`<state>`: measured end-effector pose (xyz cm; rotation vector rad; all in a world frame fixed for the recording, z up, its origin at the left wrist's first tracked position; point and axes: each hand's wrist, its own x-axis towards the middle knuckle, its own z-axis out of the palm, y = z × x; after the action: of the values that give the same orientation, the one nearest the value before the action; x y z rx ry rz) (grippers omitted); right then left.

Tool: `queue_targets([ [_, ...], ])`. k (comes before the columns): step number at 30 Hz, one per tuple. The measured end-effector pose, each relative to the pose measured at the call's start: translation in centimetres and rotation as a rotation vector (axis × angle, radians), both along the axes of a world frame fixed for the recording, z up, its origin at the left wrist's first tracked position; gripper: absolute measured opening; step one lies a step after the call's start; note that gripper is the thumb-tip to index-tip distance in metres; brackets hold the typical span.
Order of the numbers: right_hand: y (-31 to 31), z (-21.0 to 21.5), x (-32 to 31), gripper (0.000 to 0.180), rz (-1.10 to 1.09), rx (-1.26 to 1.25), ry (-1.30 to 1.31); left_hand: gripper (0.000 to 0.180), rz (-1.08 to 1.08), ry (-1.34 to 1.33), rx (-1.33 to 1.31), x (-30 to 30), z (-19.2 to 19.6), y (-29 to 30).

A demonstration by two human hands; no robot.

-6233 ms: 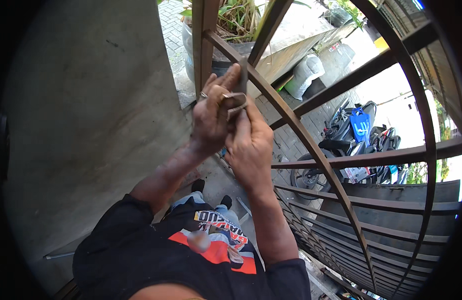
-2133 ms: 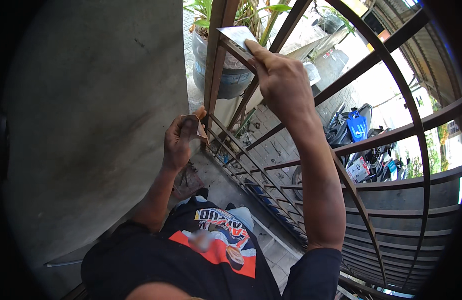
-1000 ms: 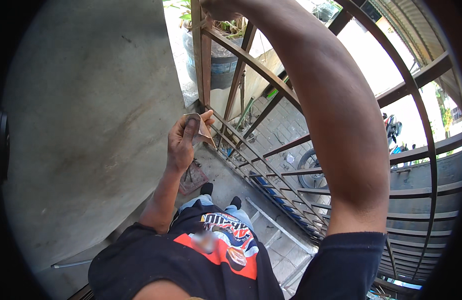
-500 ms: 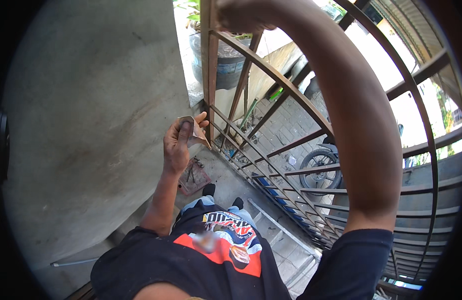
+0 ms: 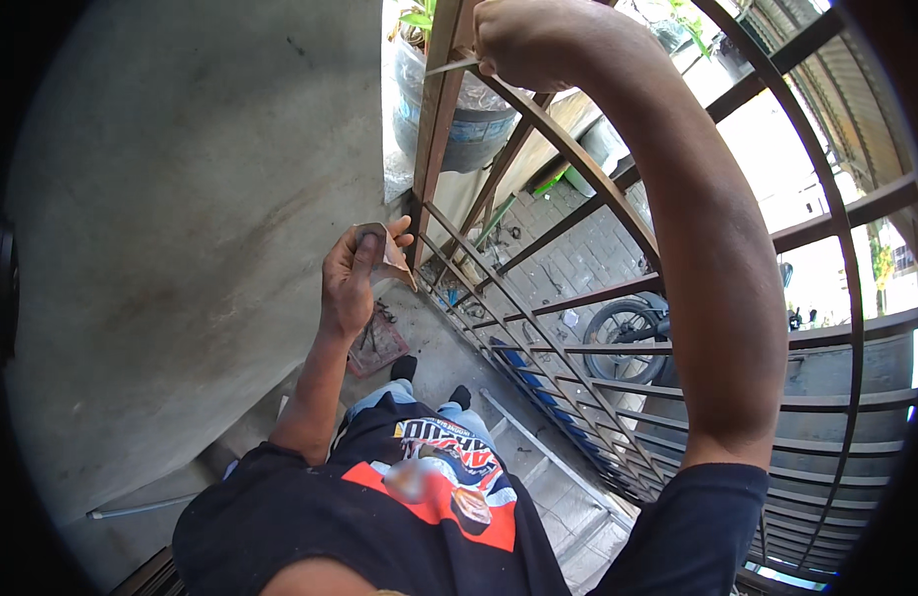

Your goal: Scraping and sanding a metal gate to prepare it for painting.

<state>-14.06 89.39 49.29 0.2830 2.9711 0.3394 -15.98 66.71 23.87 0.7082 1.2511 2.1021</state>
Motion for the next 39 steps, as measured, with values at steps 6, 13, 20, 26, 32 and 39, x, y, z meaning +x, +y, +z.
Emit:
queue_targets([
  [6,-2.7,-4.0,2.7,0.03,-0.099,-0.281,0.346,0.035,0.02,-0.014,-0.016,-0.5,-0.6,0.2],
  [13,-7.8,-9.2,12.5,0.034,-0.684,-1.402,0.793,0.03,0.066,0.581,-0.025,-0.3,3.8,2.2],
  [20,-7.0,-11.3,8.8,0.026,-0.706,-1.462,0.874,0.03,-0.024,0.928,0.105,-2.5,6.7,8.9],
  [26,-3.9,-15.1,0.5,0.024,-0.507,-1.275,0.906,0.028,0.027,0.626,0.021,-6.9,4.8,8.8],
  [32,-5.2,-11.3,2.7,0.022,-0.634,-1.504,0.799,0.026,-0.005,0.374,-0.081,-5.9,1.5,4.0],
  [39,-4.9,-11.0,4.6,0.023,-0.698,-1.584,0.781,0.03,-0.042,0.331,-0.167,-4.8,1.0,3.0],
])
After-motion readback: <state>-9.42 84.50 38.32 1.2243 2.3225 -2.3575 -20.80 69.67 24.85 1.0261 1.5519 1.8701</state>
